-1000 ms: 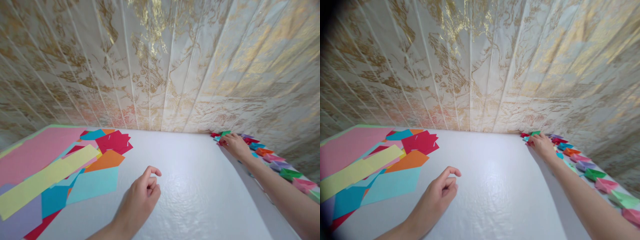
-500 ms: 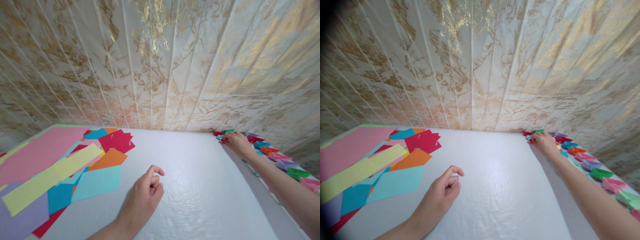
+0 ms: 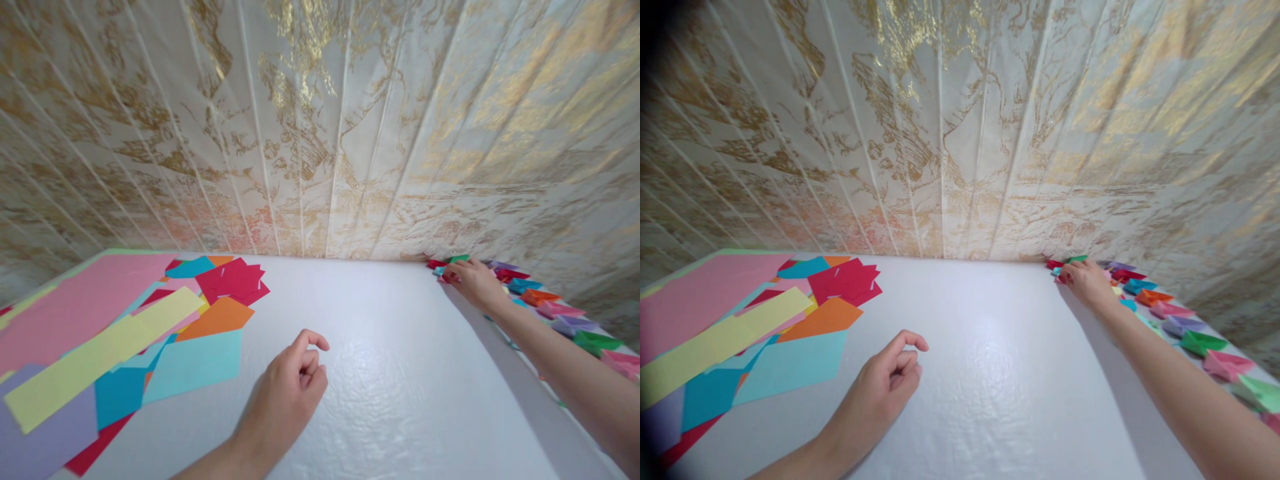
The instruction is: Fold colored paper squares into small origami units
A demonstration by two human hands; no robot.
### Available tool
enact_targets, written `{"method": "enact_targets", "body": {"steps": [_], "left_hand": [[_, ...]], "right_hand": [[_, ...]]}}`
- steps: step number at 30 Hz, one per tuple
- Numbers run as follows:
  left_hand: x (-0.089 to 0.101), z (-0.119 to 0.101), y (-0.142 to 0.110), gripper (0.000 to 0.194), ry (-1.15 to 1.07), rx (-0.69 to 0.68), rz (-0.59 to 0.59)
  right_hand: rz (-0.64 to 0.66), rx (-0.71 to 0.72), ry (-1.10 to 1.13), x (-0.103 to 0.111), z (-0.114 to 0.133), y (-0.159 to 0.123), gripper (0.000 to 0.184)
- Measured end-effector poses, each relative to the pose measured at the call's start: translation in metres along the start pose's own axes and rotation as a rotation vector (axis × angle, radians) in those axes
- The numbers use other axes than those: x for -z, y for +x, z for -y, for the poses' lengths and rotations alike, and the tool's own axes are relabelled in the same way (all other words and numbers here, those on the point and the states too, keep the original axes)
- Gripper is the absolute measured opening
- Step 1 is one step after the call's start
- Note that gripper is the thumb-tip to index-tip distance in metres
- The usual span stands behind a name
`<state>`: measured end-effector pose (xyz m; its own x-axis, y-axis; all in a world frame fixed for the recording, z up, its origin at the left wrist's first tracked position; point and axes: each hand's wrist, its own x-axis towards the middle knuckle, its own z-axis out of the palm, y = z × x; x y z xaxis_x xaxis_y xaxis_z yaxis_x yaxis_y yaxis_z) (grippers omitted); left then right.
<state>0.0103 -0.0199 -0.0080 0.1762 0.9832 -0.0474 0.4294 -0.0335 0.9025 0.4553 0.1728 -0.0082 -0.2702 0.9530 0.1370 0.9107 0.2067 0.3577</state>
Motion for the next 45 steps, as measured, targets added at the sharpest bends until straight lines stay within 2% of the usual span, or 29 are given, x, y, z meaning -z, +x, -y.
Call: {"method": "enact_targets", "body": {"steps": [9,14,17,19,22,25,27,28,30,32,33,35,37,41,43,45], "left_hand": [[0.001,-0.002,0.000,0.014,-0.004,-0.002,0.006],[0.001,-0.002,0.001,0.014,0.015,0.000,0.000],[0.001,-0.002,0.002,0.014,0.015,0.001,0.006],[0.001,-0.002,0.002,0.014,0.013,0.002,0.008],[0.001,-0.002,0.001,0.014,0.012,0.000,0.008],[0.002,-0.004,0.000,0.015,0.002,0.001,0.010],[0.003,-0.005,0.000,0.015,-0.037,0.021,0.018],[0.004,-0.006,0.001,0.015,-0.073,0.048,0.033],[0.007,-0.009,0.007,0.016,-0.144,0.116,0.074],[0.014,-0.015,0.017,0.019,-0.172,0.163,0.115],[0.019,-0.019,0.023,0.021,-0.164,0.169,0.127],[0.036,-0.030,0.035,0.023,-0.126,0.152,0.134],[0.063,-0.040,0.043,0.025,-0.057,0.105,0.105],[0.144,-0.043,0.033,0.022,0.234,0.032,-0.021],[0.184,-0.030,0.015,0.018,0.418,0.063,-0.128],[0.214,-0.010,-0.008,0.022,0.563,0.096,-0.237]], "right_hand": [[-0.005,-0.066,0.041,0.012,0.009,-0.002,0.028],[-0.063,-0.094,0.096,0.026,0.019,-0.003,0.029],[-0.148,-0.137,0.141,0.043,0.025,-0.005,0.026],[-0.238,-0.179,0.180,0.061,0.030,-0.006,0.013],[-0.411,-0.247,0.258,0.096,0.043,-0.009,0.024],[-0.552,-0.260,0.365,0.133,0.074,-0.021,0.024],[-0.604,-0.233,0.472,0.153,0.107,-0.037,0.021],[-0.607,-0.181,0.624,0.160,0.127,-0.048,0.016],[-0.493,-0.020,0.826,0.166,0.171,-0.073,0.013],[-0.353,0.127,0.962,0.162,0.214,-0.097,0.014],[-0.264,0.187,1.011,0.157,0.232,-0.107,0.015],[-0.167,0.327,1.041,0.144,0.261,-0.121,0.018],[-0.133,0.402,1.020,0.131,0.274,-0.127,0.022],[-0.009,0.340,1.128,0.120,0.274,-0.125,0.023],[0.008,0.325,1.161,0.121,0.271,-0.123,0.024],[0.005,0.336,1.147,0.121,0.271,-0.122,0.024]]}}
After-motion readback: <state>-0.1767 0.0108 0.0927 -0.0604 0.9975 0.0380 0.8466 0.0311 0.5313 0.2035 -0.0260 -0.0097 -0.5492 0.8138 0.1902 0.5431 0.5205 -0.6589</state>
